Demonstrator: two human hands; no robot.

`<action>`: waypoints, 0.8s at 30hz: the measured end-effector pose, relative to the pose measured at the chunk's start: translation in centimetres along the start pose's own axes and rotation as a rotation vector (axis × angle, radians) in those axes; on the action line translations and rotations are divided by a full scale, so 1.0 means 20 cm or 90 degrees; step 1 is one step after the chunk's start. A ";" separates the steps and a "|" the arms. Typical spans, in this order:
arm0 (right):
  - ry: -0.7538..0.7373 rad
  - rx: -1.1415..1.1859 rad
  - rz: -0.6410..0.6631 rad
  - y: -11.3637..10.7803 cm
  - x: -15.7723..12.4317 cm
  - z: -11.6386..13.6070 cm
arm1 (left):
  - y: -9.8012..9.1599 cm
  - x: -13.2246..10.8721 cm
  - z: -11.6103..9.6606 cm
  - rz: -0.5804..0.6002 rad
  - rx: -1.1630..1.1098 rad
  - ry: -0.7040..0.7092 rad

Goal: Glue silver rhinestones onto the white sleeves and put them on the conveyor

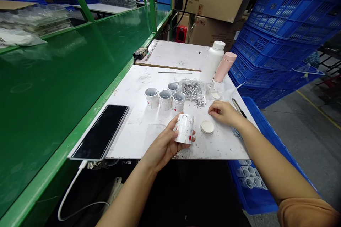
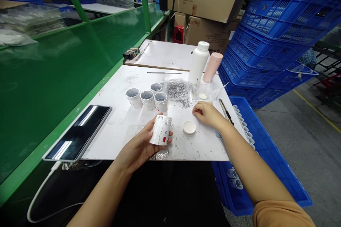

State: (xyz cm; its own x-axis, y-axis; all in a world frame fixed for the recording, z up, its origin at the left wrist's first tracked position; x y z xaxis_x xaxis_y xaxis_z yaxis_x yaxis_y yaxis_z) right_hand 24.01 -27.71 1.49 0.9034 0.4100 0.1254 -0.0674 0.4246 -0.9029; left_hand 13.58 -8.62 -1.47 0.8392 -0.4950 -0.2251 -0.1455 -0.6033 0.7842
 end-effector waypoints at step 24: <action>0.119 0.004 0.012 -0.01 -0.05 -0.08 | -0.01 0.00 0.01 0.007 -0.004 0.005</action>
State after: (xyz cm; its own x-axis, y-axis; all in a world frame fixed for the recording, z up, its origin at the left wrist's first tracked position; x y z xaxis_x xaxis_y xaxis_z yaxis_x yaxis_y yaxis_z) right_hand 23.87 -29.46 1.00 0.9647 0.2617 0.0296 -0.0872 0.4232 -0.9018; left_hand 13.54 -8.60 -1.67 0.8420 -0.4960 -0.2123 -0.1509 -0.5943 0.7900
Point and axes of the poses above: each hand's wrist, its own x-axis towards the middle knuckle, its own y-axis out of the palm, z = x × y, the point moved 9 cm from there along x, towards the middle knuckle, and after that the axes turned 8 degrees about -x, right-handed, at the moved point
